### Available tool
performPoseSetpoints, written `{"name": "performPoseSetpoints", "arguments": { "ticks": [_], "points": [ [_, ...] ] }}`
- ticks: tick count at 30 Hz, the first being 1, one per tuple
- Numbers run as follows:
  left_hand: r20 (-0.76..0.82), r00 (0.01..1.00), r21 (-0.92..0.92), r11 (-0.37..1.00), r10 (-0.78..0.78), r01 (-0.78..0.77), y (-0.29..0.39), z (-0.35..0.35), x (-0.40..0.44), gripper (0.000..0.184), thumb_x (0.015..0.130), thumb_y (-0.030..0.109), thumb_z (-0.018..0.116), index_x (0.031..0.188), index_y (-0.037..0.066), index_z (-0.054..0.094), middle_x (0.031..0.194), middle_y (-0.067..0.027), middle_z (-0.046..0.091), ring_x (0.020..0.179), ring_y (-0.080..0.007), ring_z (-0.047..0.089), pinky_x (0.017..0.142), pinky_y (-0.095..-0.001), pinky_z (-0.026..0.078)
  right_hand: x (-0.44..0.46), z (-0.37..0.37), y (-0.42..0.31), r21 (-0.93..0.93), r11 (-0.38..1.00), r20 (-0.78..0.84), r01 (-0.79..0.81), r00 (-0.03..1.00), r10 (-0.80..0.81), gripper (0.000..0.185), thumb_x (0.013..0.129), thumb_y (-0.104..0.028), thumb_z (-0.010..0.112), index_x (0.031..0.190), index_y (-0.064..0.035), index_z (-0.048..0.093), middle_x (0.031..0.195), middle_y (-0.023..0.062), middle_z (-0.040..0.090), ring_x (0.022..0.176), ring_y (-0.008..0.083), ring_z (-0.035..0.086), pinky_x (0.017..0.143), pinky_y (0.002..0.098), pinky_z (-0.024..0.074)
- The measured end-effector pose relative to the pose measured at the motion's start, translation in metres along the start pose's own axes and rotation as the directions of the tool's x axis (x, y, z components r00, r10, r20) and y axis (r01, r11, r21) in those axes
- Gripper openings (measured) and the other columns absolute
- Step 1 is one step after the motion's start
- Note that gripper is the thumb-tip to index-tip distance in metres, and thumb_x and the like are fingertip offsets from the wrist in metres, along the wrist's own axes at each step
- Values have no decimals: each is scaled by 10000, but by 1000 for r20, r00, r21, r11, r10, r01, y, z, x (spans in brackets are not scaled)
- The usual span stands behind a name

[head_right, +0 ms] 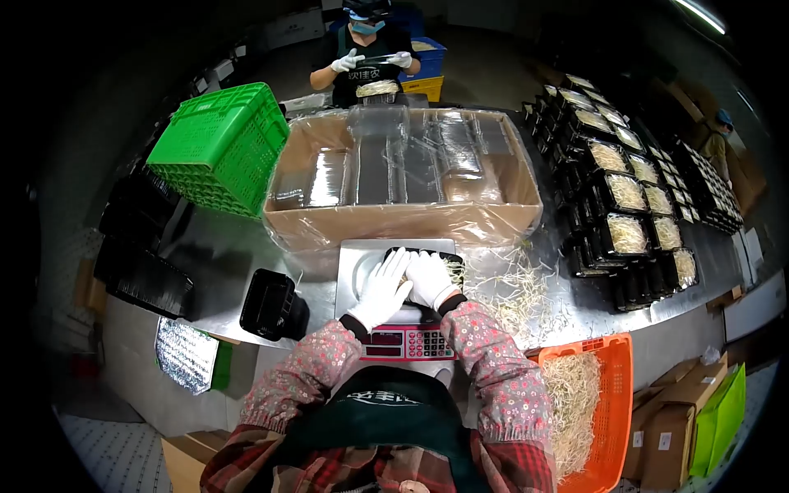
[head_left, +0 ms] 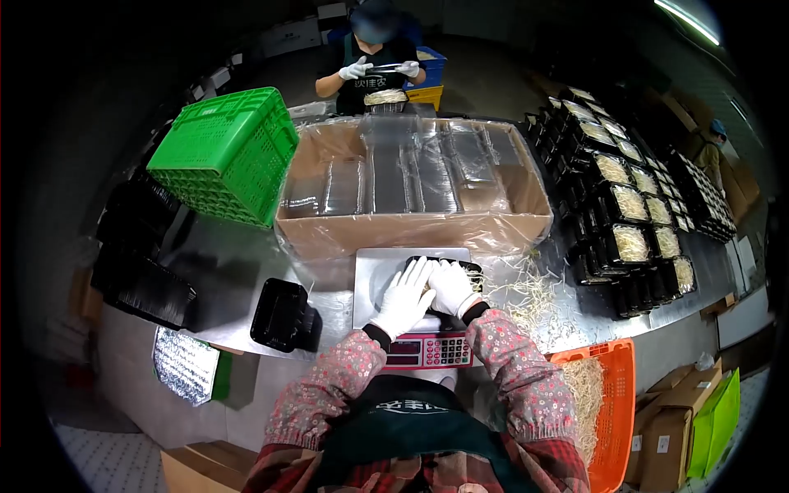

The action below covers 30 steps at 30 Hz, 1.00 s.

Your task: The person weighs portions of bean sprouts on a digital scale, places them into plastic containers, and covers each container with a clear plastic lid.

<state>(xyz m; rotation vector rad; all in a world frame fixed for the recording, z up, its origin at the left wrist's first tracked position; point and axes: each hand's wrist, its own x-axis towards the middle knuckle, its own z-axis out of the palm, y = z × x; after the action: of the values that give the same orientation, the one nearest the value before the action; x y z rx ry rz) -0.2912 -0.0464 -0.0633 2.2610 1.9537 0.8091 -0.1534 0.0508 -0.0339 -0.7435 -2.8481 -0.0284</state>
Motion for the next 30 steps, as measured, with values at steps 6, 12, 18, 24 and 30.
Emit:
{"name": "performPoseSetpoints", "arguments": {
  "ticks": [6,12,18,24,30],
  "points": [
    [-42,994,152,983,-99,105,8,15,0,611,967,284,520,1513,37,398,1526,-135,456,1412,-268,426,994,-426,492,-3,-7,28,488,872,129,-41,991,-26,760,731,-378,790,1341,-2,538,1238,215,613,1141,377,585,979,449,478],
    [1,997,21,997,-80,80,5,4,2,557,1000,262,491,1494,13,422,1527,-190,441,1425,-329,406,1127,-435,383,-37,-71,76,785,603,245,-142,965,-91,850,788,-202,828,1510,-37,411,1460,203,527,1337,302,517,1134,373,391],
    [-170,928,-618,769,-331,161,-31,-50,7,476,987,111,549,1445,-1,482,1483,-207,492,1394,-340,450,1181,-392,336,-91,-99,141,823,547,31,-152,974,224,768,783,-206,843,1453,-45,505,1428,167,565,1327,271,529,1135,375,389],
    [-50,998,-30,999,27,-28,-5,-62,39,612,988,196,583,1537,42,362,1537,-175,435,1445,-330,378,1183,-450,324,-68,-86,94,447,887,-13,-113,991,133,1092,645,-350,920,1541,-85,355,1566,272,331,1445,425,348,1182,428,327],
    [188,974,76,987,124,-141,18,-19,36,527,977,378,556,1424,101,530,1434,-153,542,1296,-352,492,1069,-514,391,-52,-43,93,208,975,198,-73,980,31,921,628,-375,893,1402,-22,539,1390,290,535,1278,418,530,1079,437,434]
  ]
}}
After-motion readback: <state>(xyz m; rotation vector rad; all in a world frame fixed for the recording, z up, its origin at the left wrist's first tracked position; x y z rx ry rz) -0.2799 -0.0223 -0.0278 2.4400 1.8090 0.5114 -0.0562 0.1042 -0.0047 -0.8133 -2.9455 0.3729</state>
